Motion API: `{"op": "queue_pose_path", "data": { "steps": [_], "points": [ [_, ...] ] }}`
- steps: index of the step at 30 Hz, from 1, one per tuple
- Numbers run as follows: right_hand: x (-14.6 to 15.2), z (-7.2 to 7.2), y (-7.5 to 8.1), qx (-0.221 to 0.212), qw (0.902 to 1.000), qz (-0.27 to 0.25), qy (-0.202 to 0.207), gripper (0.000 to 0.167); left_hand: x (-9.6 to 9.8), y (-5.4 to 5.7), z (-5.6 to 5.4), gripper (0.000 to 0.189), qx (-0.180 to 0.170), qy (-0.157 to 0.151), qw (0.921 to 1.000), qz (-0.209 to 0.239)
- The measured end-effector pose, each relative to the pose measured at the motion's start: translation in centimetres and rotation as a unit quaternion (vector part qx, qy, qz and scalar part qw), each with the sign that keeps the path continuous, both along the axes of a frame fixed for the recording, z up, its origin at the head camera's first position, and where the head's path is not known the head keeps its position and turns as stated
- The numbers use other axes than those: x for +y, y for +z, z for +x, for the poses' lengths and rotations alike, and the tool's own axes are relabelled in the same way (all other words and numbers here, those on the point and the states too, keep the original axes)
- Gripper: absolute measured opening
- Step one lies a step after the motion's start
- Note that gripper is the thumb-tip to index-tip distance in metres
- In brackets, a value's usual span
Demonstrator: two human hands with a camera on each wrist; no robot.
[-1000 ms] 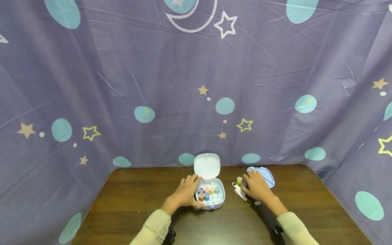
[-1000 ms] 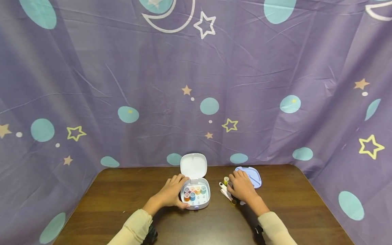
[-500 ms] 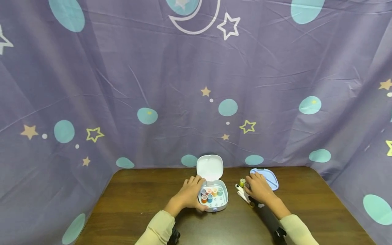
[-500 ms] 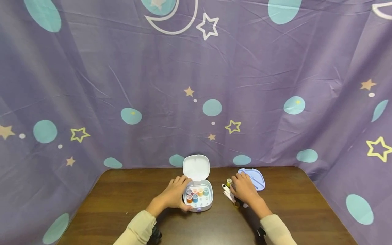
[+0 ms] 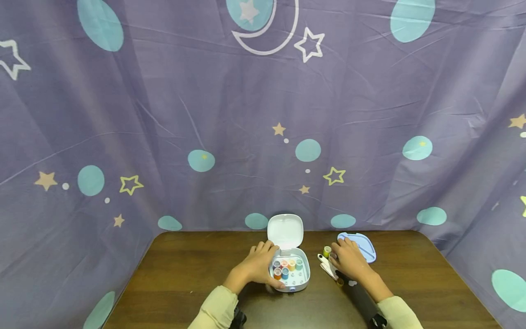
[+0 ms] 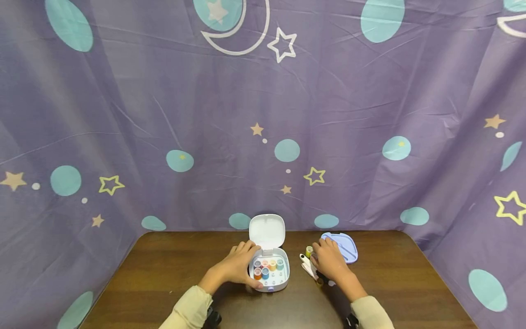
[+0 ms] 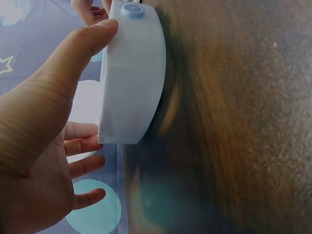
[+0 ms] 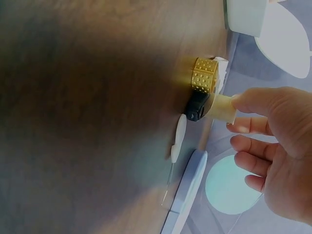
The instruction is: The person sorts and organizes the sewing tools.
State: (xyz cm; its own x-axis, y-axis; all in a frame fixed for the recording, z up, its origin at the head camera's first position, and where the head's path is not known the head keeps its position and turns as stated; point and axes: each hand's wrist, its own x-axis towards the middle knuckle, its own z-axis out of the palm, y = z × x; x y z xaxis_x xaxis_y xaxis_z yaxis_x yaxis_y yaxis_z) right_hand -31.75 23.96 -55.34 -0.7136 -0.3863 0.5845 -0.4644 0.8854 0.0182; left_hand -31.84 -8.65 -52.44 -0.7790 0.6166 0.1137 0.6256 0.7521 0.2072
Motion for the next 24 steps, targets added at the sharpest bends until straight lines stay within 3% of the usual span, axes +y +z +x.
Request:
{"op": "queue_pose_path", "data": {
  "steps": [9,19,24],
  "points": [
    [0.17,-0.18,0.27,0.0,0.9999,0.016,-0.005,0.027,0.35,0.05,-0.22,0.101,-0.01,0.006,0.9998,0.014],
    [-0.09,-0.08,0.85,-0.054,0.9983,0.014,-0.019,0.024,0.19,0.18,0.03,0.101,-0.015,0.014,0.9998,0.002],
    [0.03,0.08,0.89,-0.06,0.9977,0.012,-0.027,0.024,0.32,-0.03,0.08,0.1,-0.004,0.007,1.0,-0.004]
  ]
}}
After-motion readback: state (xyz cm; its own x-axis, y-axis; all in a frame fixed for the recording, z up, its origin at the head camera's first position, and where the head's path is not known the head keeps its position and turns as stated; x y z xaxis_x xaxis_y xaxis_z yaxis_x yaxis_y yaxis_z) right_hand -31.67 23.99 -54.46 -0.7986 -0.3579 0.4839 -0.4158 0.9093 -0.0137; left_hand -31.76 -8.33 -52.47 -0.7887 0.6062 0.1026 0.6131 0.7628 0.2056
